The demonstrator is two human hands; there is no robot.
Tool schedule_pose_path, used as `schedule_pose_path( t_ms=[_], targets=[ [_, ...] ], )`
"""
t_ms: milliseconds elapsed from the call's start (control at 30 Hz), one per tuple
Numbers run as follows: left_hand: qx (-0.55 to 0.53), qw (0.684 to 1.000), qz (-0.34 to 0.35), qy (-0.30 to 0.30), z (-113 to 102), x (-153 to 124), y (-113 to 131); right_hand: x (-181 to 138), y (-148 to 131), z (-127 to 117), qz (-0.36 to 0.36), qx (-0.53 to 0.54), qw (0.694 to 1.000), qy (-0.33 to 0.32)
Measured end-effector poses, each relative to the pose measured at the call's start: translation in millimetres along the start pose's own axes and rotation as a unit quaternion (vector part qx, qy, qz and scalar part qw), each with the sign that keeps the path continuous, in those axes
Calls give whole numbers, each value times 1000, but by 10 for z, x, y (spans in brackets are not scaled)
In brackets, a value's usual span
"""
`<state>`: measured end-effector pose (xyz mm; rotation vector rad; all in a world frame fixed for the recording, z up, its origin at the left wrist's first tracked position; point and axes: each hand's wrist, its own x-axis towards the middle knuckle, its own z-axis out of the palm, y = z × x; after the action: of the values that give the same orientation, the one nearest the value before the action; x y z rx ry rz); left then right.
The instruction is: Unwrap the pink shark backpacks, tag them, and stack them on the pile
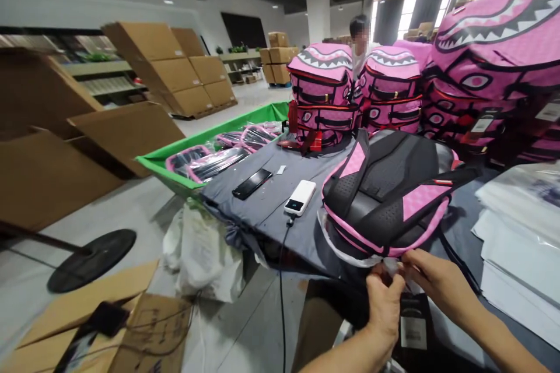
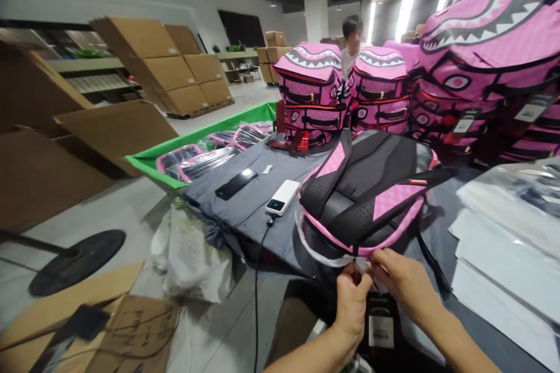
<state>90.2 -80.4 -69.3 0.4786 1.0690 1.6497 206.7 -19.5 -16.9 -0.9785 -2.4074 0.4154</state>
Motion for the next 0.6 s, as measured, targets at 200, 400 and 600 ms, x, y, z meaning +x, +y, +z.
schedule_pose_path(
  t_ms=[200, 400, 600],
  targets=[
    [-15, 999, -14, -35, -73, -25, 38, -20, -4, 71, 18, -72, 997, 14],
    [-66, 996, -58, -3, -63, -41, 0, -29, -65, 9, 94, -35, 995, 3],
    [-112, 989, -92, 20, -63, 22, -53, -22, 58, 77, 189, 134, 972, -48]
  ],
)
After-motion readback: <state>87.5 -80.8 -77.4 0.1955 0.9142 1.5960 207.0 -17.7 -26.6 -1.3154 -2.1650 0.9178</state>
